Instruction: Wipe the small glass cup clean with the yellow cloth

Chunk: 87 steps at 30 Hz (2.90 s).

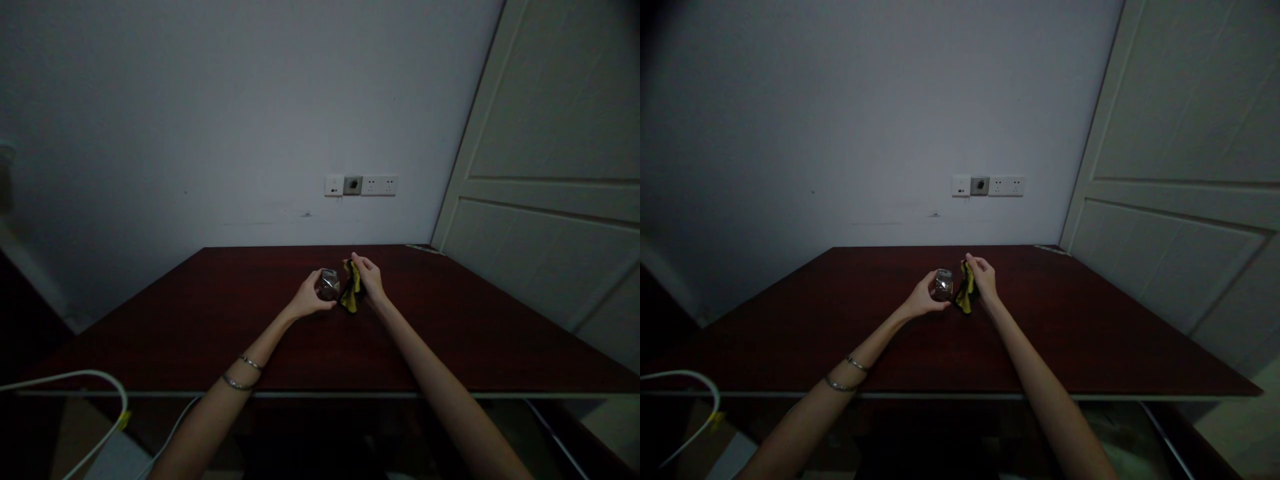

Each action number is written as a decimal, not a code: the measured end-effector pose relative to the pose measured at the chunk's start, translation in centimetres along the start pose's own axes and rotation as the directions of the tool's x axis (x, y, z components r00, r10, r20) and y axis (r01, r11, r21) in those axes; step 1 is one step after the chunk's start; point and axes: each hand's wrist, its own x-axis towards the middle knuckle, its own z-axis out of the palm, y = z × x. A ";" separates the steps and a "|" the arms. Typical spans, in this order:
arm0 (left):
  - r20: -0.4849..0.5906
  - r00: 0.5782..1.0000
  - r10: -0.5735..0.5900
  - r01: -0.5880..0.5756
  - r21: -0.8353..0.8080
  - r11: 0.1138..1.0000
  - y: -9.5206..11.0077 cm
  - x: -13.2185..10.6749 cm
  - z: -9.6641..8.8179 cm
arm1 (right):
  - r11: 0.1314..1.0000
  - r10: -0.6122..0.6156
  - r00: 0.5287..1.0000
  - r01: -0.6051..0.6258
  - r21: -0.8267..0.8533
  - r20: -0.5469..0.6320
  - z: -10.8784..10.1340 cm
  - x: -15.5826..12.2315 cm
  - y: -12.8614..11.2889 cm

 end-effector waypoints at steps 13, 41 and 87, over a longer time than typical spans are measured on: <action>-0.050 0.999 0.004 0.001 0.107 0.994 -0.7 0.0 0.3 | 0.792 -0.461 0.820 0.553 -0.259 0.340 1.7 -2.9 1.2; -0.014 0.981 0.195 -0.188 0.211 0.959 -1.5 0.4 -0.6 | 0.439 -0.559 0.516 0.848 -0.297 0.649 1.5 -4.1 1.5; -0.061 0.945 -0.320 0.299 -0.226 0.927 1.0 0.3 0.3 | 0.788 -0.503 0.803 0.578 -0.211 0.320 2.0 -4.5 1.1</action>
